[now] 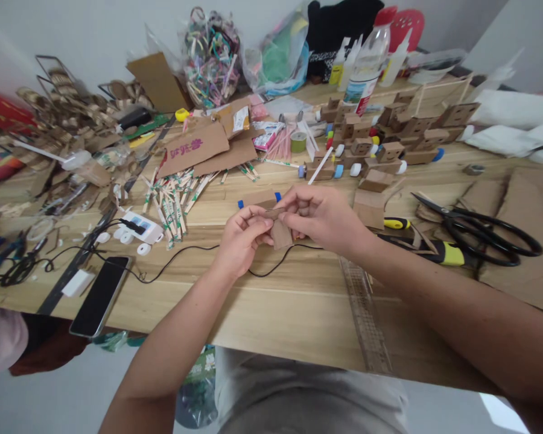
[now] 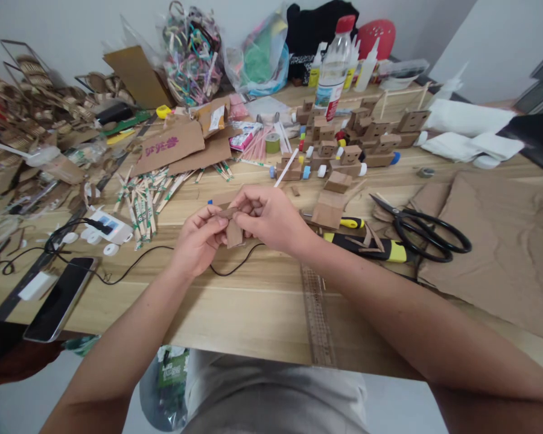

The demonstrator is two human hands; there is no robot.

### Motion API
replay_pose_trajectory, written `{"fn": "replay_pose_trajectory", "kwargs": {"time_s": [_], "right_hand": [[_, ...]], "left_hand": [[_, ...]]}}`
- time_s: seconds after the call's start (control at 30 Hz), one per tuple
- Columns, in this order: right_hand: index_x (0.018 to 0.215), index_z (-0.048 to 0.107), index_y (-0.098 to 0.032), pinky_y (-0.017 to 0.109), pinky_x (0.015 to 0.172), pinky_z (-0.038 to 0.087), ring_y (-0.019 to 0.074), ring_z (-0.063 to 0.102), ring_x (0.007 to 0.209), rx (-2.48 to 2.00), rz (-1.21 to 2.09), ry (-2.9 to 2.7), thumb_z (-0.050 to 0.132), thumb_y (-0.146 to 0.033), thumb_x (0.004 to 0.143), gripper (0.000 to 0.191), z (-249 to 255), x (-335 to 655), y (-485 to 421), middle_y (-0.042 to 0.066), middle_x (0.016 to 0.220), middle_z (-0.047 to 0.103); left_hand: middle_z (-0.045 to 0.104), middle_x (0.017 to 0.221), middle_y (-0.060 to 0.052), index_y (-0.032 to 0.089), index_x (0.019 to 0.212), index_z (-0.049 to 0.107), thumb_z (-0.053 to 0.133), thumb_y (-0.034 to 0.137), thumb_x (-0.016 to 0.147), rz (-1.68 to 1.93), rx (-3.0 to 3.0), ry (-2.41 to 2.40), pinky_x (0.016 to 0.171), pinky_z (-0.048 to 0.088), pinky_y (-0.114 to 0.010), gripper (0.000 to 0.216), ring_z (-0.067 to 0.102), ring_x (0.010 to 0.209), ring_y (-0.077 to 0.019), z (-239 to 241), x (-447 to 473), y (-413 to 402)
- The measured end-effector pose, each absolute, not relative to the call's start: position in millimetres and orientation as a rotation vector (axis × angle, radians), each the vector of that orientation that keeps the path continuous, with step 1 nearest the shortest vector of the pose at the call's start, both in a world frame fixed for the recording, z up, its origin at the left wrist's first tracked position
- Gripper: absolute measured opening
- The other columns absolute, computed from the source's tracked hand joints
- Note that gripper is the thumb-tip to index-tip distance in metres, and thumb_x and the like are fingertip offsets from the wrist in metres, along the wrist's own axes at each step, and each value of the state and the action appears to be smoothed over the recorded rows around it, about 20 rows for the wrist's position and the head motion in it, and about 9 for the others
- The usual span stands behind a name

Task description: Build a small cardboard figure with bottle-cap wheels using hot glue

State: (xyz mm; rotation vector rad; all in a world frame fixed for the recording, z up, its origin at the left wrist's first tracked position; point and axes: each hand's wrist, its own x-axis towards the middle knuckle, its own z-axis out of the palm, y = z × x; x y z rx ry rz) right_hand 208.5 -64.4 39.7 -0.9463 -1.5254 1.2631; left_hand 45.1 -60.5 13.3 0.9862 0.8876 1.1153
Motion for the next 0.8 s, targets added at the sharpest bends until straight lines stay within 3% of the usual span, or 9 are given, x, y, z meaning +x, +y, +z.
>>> {"fn": "replay_pose_trajectory", "kwargs": {"time_s": [0.23,0.37,0.53,0.7,0.8], "right_hand": [[0.065,0.058,-0.022,0.025,0.056,0.037,0.0101,0.047,0.053,-0.994,0.830,-1.989,0.062,-0.009,0.074,0.016,53,220,-66,-0.006,0.055,0.055],[0.066,0.061,-0.022,0.026,0.058,0.035,0.0111,0.047,0.054,-0.935,0.696,-2.186,0.063,-0.011,0.080,0.018,58,227,-65,-0.005,0.055,0.057],[0.072,0.065,-0.022,0.026,0.059,0.037,0.0118,0.051,0.057,-0.892,0.619,-2.258,0.061,-0.015,0.085,0.016,56,233,-61,-0.003,0.062,0.064],[0.068,0.063,-0.022,0.026,0.059,0.037,0.0121,0.051,0.057,-0.875,0.499,-2.332,0.059,-0.012,0.083,0.019,56,233,-61,-0.002,0.061,0.062],[0.068,0.064,-0.022,0.025,0.058,0.037,0.0113,0.052,0.056,-0.872,0.551,-2.315,0.059,-0.012,0.083,0.019,57,231,-63,-0.002,0.061,0.064]], "left_hand": [[0.057,0.053,0.011,0.021,0.067,0.055,0.085,0.021,0.050,1.077,0.917,0.865,0.042,0.050,-0.015,0.035,0.054,0.043,-0.0048,9,47,-64],[0.057,0.056,0.010,0.021,0.065,0.053,0.086,0.018,0.052,1.060,0.850,0.843,0.043,0.050,-0.014,0.035,0.055,0.045,-0.0044,6,48,-66],[0.063,0.061,0.006,0.020,0.068,0.063,0.085,0.013,0.055,0.966,0.785,0.790,0.047,0.055,-0.015,0.027,0.059,0.048,-0.0059,11,44,-64],[0.067,0.065,0.001,0.018,0.073,0.070,0.089,0.027,0.068,0.890,0.760,0.806,0.053,0.061,-0.019,0.021,0.065,0.053,-0.0093,16,41,-64],[0.065,0.064,0.002,0.017,0.070,0.070,0.098,0.033,0.059,0.888,0.810,0.793,0.051,0.059,-0.016,0.034,0.062,0.051,-0.0066,17,40,-64]]}}
